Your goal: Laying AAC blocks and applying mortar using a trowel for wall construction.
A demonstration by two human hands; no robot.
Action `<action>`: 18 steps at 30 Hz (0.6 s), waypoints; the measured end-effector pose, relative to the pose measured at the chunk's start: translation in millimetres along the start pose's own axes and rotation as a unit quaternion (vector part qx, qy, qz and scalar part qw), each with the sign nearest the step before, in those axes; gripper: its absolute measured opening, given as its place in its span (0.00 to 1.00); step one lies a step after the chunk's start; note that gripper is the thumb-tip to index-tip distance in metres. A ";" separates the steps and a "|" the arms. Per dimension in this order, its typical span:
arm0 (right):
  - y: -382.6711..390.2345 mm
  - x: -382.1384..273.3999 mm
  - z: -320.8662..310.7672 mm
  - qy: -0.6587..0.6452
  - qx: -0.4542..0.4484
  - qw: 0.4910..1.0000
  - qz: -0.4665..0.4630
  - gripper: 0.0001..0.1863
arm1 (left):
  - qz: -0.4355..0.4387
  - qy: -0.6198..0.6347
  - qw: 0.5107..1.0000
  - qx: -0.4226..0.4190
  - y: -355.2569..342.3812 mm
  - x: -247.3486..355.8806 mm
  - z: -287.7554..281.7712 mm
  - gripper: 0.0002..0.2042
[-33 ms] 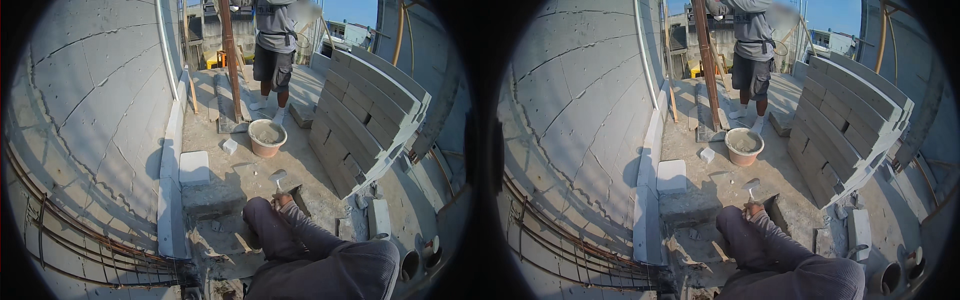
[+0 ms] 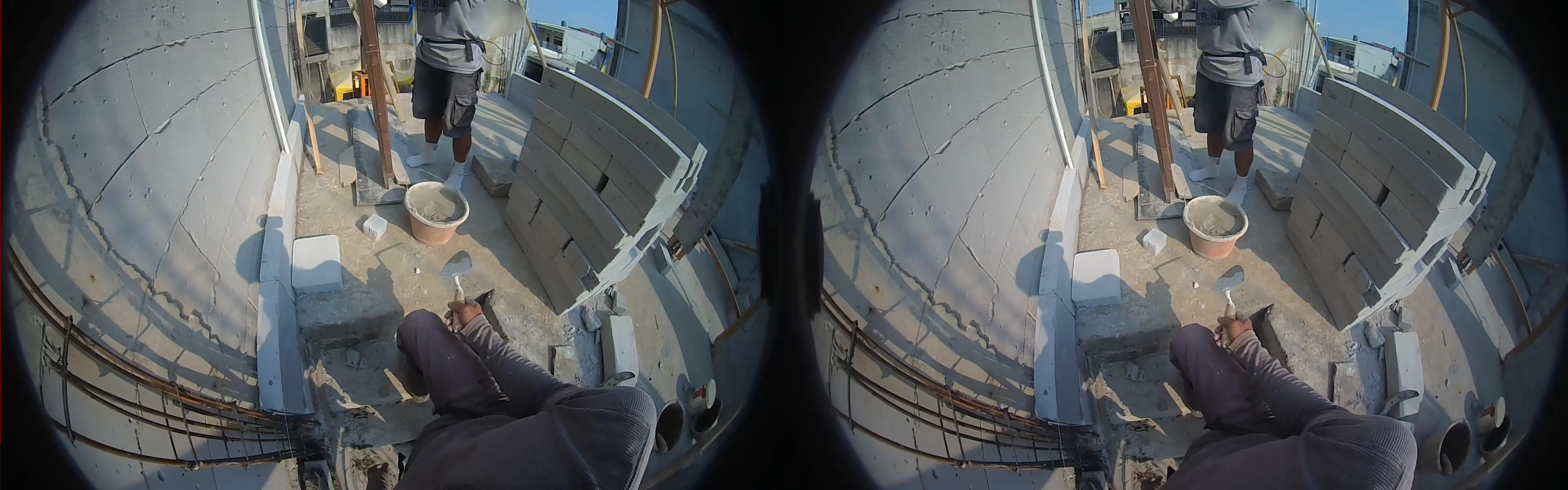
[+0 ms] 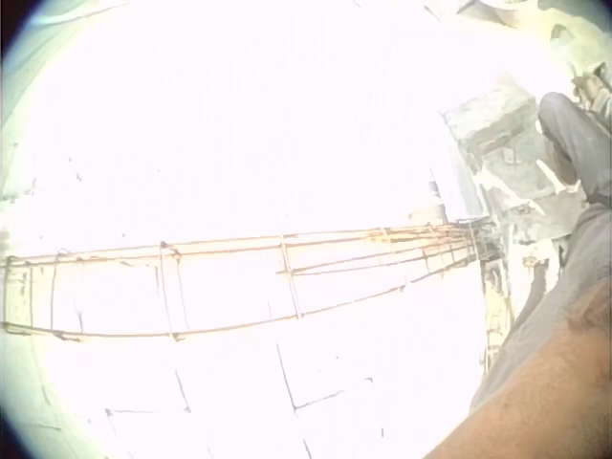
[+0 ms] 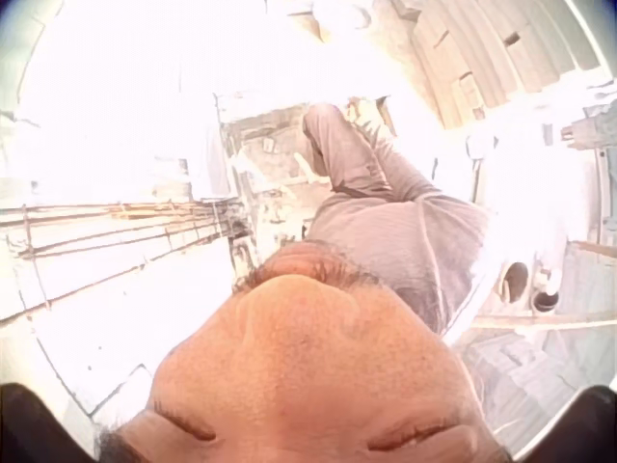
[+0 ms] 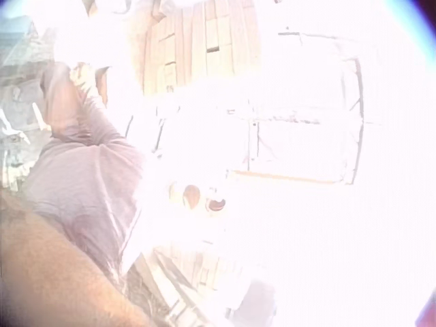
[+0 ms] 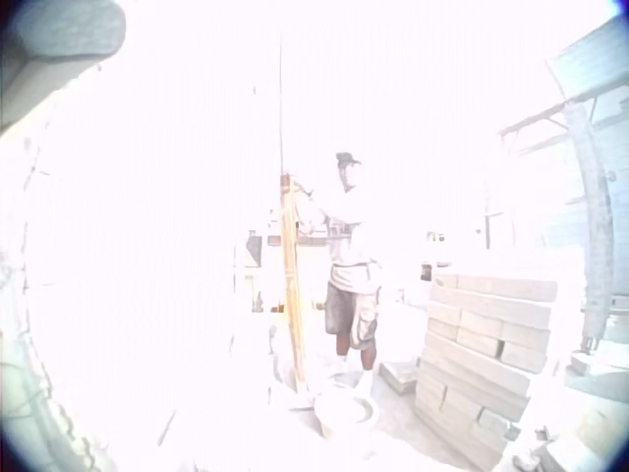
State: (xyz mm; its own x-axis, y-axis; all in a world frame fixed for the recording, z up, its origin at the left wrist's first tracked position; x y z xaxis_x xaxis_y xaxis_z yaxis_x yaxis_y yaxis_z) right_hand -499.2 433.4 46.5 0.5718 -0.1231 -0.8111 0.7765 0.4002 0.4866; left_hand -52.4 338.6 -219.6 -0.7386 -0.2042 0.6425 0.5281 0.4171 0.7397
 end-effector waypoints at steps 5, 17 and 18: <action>-16.3 -90.0 -21.6 0.204 0.067 0.973 -0.083 0.11 | -0.012 -0.045 0.999 0.007 24.4 -43.0 -5.5 0.18; -226.4 -316.8 30.7 0.704 -0.137 0.690 -0.094 0.14 | -0.121 -0.127 0.984 -0.009 -37.1 1.1 -47.7 0.18; -244.1 -332.4 14.5 0.736 -0.073 0.670 -0.067 0.14 | -0.084 -0.104 0.990 -0.045 -48.5 25.4 -50.7 0.17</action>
State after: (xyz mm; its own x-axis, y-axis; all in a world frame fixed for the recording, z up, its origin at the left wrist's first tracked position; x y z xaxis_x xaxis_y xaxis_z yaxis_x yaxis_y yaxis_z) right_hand -875.0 363.5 202.0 -0.4636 0.8189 -0.3383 0.6992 0.5726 0.4280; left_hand -75.6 268.2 -229.0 -0.8849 -0.0734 0.4600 0.4182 0.3098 0.8539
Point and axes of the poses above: each hand's wrist, its own y-axis away from the middle knuckle, its own z-axis out of the palm, x = y × z, the point moved 8 cm from there along -y, towards the middle knuckle, and after that the axes turned 2 degrees about -x, right-handed, at the moved point
